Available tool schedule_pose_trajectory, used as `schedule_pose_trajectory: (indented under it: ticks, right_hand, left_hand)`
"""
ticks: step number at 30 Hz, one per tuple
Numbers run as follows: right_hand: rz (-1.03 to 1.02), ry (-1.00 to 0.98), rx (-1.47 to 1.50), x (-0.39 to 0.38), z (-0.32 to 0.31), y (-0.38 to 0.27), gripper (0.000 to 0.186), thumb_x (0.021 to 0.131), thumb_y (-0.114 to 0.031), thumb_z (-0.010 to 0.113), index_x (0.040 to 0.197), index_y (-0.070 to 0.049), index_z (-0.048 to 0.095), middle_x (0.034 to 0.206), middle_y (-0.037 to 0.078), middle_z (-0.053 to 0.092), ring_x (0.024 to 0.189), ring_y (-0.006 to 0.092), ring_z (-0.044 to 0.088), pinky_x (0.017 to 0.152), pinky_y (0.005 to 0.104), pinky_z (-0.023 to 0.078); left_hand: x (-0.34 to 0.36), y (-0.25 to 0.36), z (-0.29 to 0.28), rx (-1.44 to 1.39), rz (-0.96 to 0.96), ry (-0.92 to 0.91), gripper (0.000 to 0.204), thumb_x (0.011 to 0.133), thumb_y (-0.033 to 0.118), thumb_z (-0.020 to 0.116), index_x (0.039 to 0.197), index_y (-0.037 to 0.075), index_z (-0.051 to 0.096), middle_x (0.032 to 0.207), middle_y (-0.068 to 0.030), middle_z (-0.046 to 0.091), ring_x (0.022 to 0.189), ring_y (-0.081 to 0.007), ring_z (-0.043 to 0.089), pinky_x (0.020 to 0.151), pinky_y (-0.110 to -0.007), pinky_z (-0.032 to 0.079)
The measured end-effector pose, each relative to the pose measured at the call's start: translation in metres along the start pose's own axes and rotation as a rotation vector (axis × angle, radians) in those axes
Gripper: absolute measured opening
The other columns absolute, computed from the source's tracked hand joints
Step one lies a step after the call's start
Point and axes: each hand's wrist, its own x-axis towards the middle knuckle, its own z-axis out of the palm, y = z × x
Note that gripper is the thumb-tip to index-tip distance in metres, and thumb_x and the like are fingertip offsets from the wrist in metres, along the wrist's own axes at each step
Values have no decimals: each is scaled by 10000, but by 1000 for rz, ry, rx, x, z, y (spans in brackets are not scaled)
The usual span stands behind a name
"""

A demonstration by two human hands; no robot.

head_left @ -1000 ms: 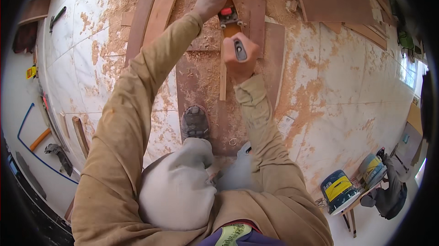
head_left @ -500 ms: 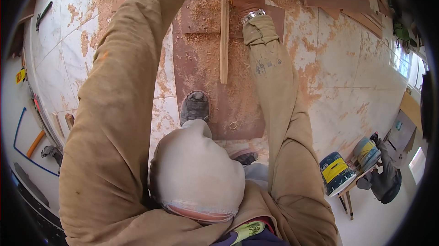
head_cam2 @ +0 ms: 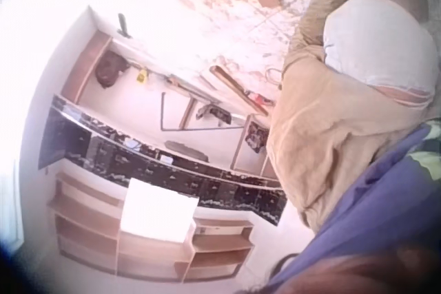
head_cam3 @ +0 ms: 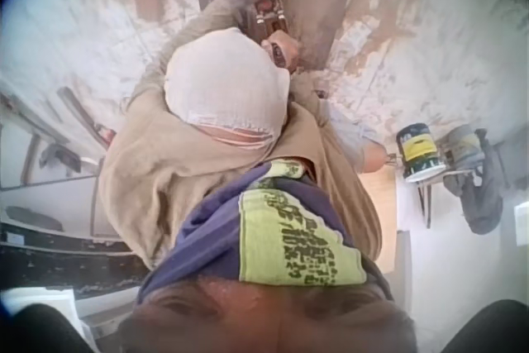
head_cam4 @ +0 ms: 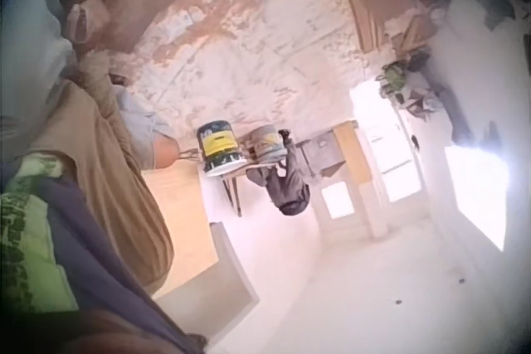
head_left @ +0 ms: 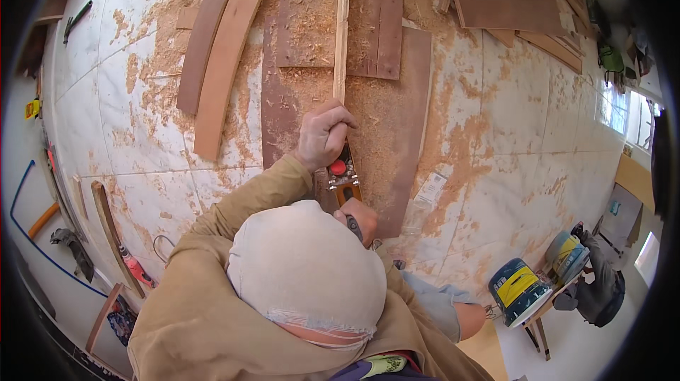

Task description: Use a hand plane to shave and smooth wood strips.

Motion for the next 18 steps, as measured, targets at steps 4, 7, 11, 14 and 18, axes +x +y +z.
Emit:
schedule_pose_trajectory:
  ticks: [4, 7, 11, 14, 18]
  right_hand:
    - [-55, 78, -22, 167, 20, 20, 198, 847, -45, 645, 677, -14, 548, 572, 112, 512, 474, 200, 525, 473, 356, 415]
    - [-241, 193, -9, 313, 37, 30, 267, 894, -160, 629, 681, -8, 576, 548, 94, 510, 499, 97, 463, 467, 324, 381]
    - [-121, 106, 57, 279, 33, 34, 249, 894, -182, 641, 713, -18, 594, 563, 45, 533, 519, 101, 499, 483, 308, 396]
    - [10, 4, -25, 143, 13, 29, 228, 900, -133, 672, 720, -37, 569, 572, 94, 504, 499, 175, 507, 493, 355, 408]
    - [8, -59, 78, 14, -6, 13, 165, 821, -49, 676, 676, -28, 599, 637, 140, 542, 532, 309, 558, 515, 409, 446]
  left_hand:
    - [168, -47, -23, 71, -80, 96, 243, 862, 70, 494, 819, 26, 729, 691, -44, 663, 605, -141, 594, 566, -303, 472]
    - [308, -71, -48, 199, -6, 138, 245, 880, 113, 510, 909, 30, 739, 750, -120, 690, 702, -210, 659, 637, -329, 510]
    - [291, -72, -46, 140, -5, 141, 264, 888, 146, 504, 914, 34, 741, 662, -48, 648, 600, -126, 600, 553, -305, 472]
    - [147, -39, -20, 2, -117, 116, 247, 876, 94, 500, 906, 13, 731, 849, -135, 737, 763, -239, 694, 719, -363, 561]
    - [2, 7, 1, 16, 9, 4, 125, 759, -6, 537, 742, 41, 652, 709, -121, 593, 663, -294, 611, 626, -402, 506]
